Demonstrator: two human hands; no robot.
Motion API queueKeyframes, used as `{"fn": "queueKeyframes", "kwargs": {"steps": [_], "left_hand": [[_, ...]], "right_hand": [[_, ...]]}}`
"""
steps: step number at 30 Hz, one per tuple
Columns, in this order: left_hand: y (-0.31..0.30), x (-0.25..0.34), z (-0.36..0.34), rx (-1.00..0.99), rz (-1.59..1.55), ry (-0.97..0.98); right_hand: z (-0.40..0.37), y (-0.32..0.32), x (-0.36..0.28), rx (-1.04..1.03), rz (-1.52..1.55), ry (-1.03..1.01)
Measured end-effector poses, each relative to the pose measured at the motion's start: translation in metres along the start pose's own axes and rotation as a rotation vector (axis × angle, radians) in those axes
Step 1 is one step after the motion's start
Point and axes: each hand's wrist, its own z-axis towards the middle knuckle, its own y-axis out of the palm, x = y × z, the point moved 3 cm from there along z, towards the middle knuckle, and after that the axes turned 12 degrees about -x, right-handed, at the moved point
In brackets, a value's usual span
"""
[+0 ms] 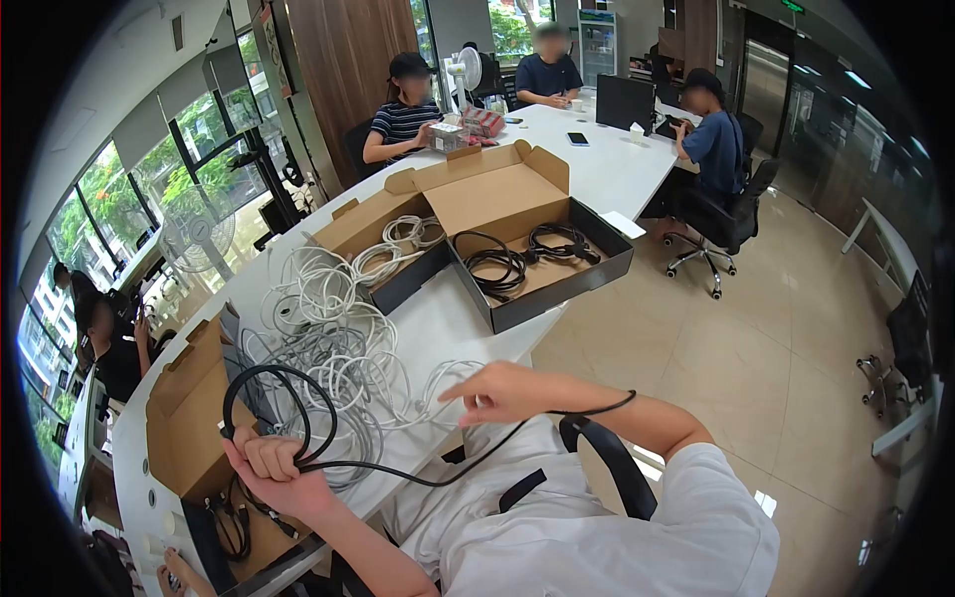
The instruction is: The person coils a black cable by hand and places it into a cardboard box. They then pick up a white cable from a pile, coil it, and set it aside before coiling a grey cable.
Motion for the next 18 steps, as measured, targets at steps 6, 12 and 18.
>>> {"fn": "queueKeyframes", "kwargs": {"steps": [6,12,18], "left_hand": [[-0.003,-0.054,-0.011,0.125,0.04,-0.157],[-0.013,-0.08,-0.022,0.253,0.263,-0.206],[-0.007,-0.069,-0.021,0.277,0.347,-0.267]], "right_hand": [[0.004,0.04,-0.03,0.016,0.118,-0.435],[0.03,0.069,-0.054,-0.059,0.891,-0.516],[0.018,0.078,-0.056,-0.404,1.077,-0.184]]}}
